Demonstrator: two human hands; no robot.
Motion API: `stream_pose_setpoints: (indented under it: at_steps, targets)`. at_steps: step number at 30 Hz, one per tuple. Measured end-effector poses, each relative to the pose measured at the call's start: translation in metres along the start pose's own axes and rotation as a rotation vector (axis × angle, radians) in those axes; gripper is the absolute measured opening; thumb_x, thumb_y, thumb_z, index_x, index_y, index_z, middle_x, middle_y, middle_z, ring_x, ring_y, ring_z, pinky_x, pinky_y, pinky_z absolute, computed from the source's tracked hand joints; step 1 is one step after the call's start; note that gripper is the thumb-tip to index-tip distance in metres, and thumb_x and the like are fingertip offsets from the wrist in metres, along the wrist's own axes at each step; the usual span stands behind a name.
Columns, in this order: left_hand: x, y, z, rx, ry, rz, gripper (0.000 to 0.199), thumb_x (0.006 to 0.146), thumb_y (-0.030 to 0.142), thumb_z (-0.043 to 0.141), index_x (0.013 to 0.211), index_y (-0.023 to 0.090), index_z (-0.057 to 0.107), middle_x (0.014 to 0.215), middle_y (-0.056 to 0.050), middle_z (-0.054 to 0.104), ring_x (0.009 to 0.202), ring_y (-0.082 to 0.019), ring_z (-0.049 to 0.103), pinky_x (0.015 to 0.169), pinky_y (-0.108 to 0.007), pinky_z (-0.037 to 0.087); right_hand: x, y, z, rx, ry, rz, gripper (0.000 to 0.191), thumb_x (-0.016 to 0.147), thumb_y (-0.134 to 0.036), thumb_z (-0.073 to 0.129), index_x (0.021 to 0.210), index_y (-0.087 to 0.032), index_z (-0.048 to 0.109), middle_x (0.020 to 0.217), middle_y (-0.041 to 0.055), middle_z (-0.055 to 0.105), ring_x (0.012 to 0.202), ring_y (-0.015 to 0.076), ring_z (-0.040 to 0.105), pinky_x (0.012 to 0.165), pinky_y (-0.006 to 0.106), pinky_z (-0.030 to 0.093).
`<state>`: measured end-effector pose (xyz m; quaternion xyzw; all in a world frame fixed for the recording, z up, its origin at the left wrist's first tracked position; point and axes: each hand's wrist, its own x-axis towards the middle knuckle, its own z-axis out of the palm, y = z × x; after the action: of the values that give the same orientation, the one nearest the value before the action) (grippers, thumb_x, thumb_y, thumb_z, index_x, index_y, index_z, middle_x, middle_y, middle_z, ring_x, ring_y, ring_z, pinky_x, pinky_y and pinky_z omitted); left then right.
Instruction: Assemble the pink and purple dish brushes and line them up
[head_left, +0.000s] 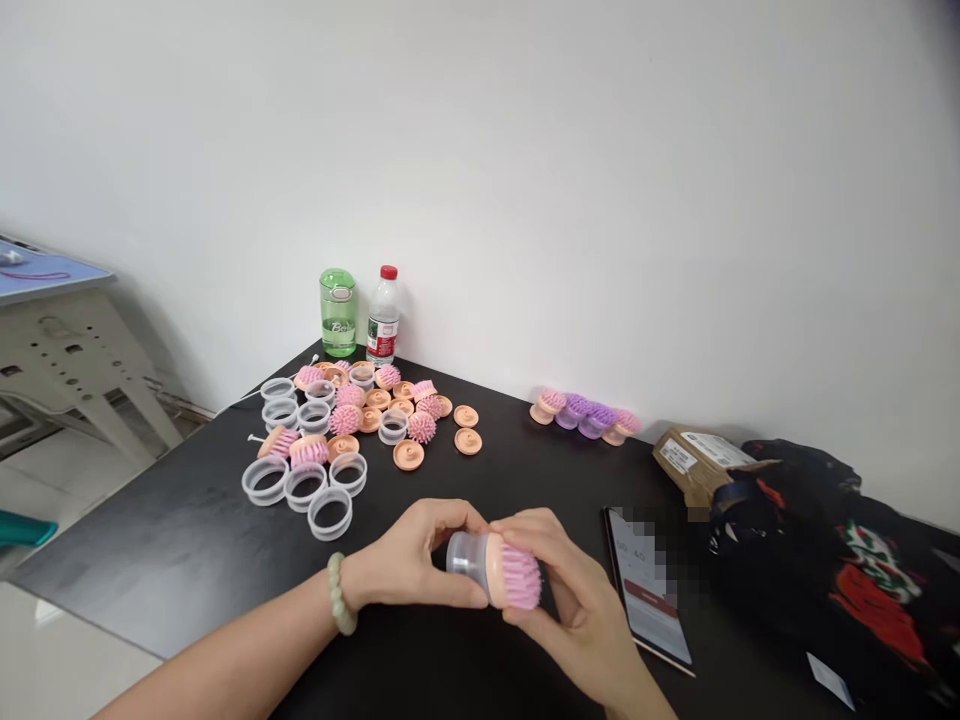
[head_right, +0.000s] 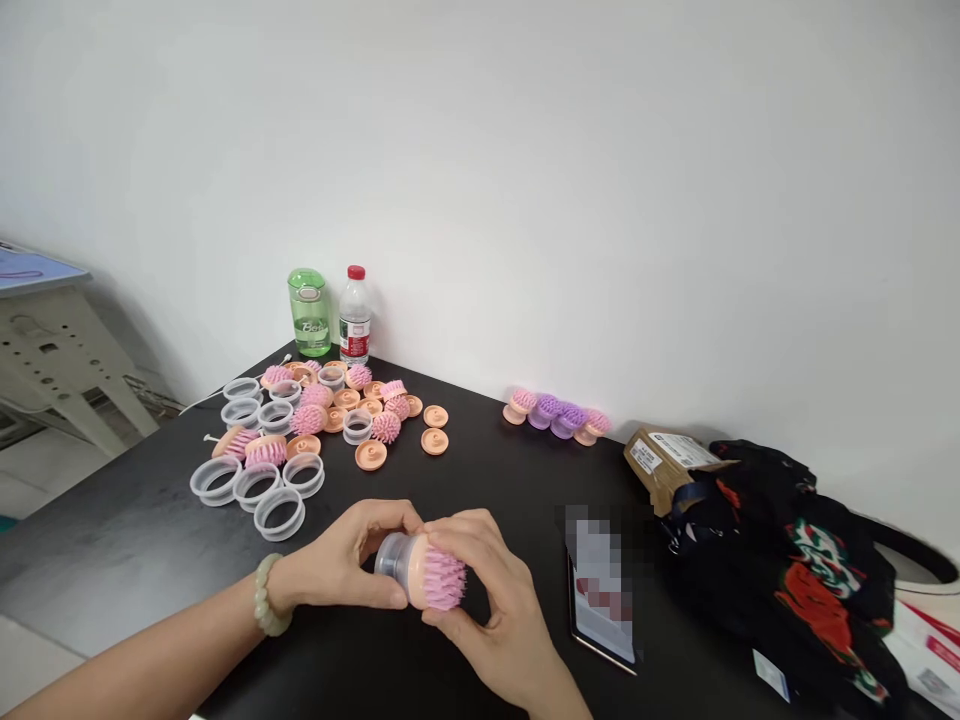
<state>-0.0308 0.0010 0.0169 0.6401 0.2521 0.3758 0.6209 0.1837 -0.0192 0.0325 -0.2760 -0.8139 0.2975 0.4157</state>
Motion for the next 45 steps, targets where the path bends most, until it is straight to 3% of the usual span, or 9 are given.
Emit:
stream_pose_setpoints:
  at_steps: [6, 12, 15, 19, 23, 27, 33, 38, 45]
  targets:
    - [0.001, -0.004, 0.0, -0.187, -0.114, -0.121, 0.044, 0.063, 0.043, 0.082, 0.088, 0.015, 0.059, 0.076, 0.002, 0.054, 0.068, -0.012, 0.047, 0.062, -0.025, 0.036, -0.002, -0.006, -0.003, -0.089, -0.063, 0.015, 0.037, 0.087, -0.031, 0.068, 0.121, -0.028, 0.056, 0.107, 0.0066, 0.065, 0.097, 0.0237, 0.061, 0.081, 0.037, 0.054]
    - [0.003, -0.011, 0.01, 0.501, 0.216, 0.225, 0.031, 0.072, 0.026, 0.076, 0.094, 0.019, 0.055, 0.097, -0.004, 0.056, 0.086, -0.019, 0.052, 0.077, -0.032, 0.042, -0.006, 0.013, 0.018, -0.4, 0.187, 0.248, 0.026, 0.085, -0.045, 0.064, 0.085, -0.022, 0.053, 0.07, -0.0011, 0.057, 0.059, 0.0169, 0.057, 0.053, 0.029, 0.049]
    - [0.003, -0.01, 0.011, 0.604, 0.274, 0.223, 0.029, 0.076, 0.021, 0.071, 0.099, 0.021, 0.054, 0.099, -0.004, 0.056, 0.088, -0.02, 0.053, 0.078, -0.033, 0.043, -0.006, 0.02, 0.021, -0.3, 0.175, 0.278, 0.047, 0.085, -0.058, 0.06, 0.112, -0.02, 0.054, 0.098, 0.0067, 0.065, 0.082, 0.0223, 0.066, 0.07, 0.034, 0.057]
    - [0.002, -0.008, 0.007, 0.57, 0.333, 0.127, 0.036, 0.073, 0.019, 0.074, 0.103, 0.022, 0.052, 0.102, -0.003, 0.057, 0.092, -0.021, 0.055, 0.081, -0.035, 0.044, -0.006, 0.02, 0.018, -0.214, 0.131, 0.212, 0.07, 0.086, -0.053, 0.063, 0.144, -0.027, 0.036, 0.143, 0.0109, 0.049, 0.126, 0.0277, 0.053, 0.101, 0.039, 0.051]
    - [0.003, -0.008, 0.005, 0.547, 0.355, 0.125, 0.038, 0.073, 0.022, 0.076, 0.103, 0.022, 0.053, 0.103, -0.002, 0.058, 0.093, -0.022, 0.056, 0.082, -0.035, 0.044, -0.007, 0.026, 0.017, -0.23, 0.154, 0.166, 0.046, 0.094, -0.039, 0.058, 0.137, -0.03, 0.045, 0.13, 0.008, 0.06, 0.112, 0.0227, 0.063, 0.093, 0.035, 0.055]
    - [0.003, -0.008, 0.006, 0.548, 0.306, 0.117, 0.036, 0.073, 0.025, 0.077, 0.101, 0.022, 0.055, 0.101, -0.002, 0.059, 0.092, -0.022, 0.056, 0.079, -0.034, 0.044, -0.006, 0.031, 0.017, -0.321, 0.276, 0.119, 0.053, 0.088, -0.058, 0.058, 0.128, -0.024, 0.052, 0.1, 0.007, 0.067, 0.085, 0.0221, 0.068, 0.075, 0.034, 0.059]
    - [0.003, -0.011, 0.005, 0.505, 0.356, 0.099, 0.039, 0.072, 0.025, 0.079, 0.102, 0.022, 0.055, 0.101, -0.002, 0.061, 0.092, -0.021, 0.057, 0.081, -0.034, 0.044, -0.004, 0.015, 0.016, -0.306, 0.151, 0.12, 0.052, 0.093, -0.04, 0.058, 0.141, -0.029, 0.041, 0.133, 0.0091, 0.058, 0.111, 0.0227, 0.063, 0.089, 0.034, 0.057]
    - [0.005, -0.011, 0.003, 0.521, 0.287, 0.114, 0.04, 0.071, 0.032, 0.081, 0.101, 0.021, 0.057, 0.101, -0.002, 0.061, 0.091, -0.021, 0.057, 0.079, -0.033, 0.044, -0.006, 0.022, 0.013, -0.396, 0.272, 0.143, 0.041, 0.091, -0.041, 0.06, 0.127, -0.023, 0.053, 0.093, 0.0046, 0.068, 0.07, 0.0178, 0.065, 0.065, 0.031, 0.058]
    - [0.006, -0.012, 0.0, 0.51, 0.342, 0.116, 0.041, 0.072, 0.033, 0.08, 0.103, 0.021, 0.056, 0.101, -0.003, 0.062, 0.091, -0.021, 0.058, 0.081, -0.034, 0.044, -0.004, 0.018, 0.014, -0.255, 0.165, 0.16, 0.05, 0.091, -0.03, 0.06, 0.139, -0.029, 0.045, 0.133, 0.0084, 0.058, 0.11, 0.0226, 0.064, 0.093, 0.037, 0.056]
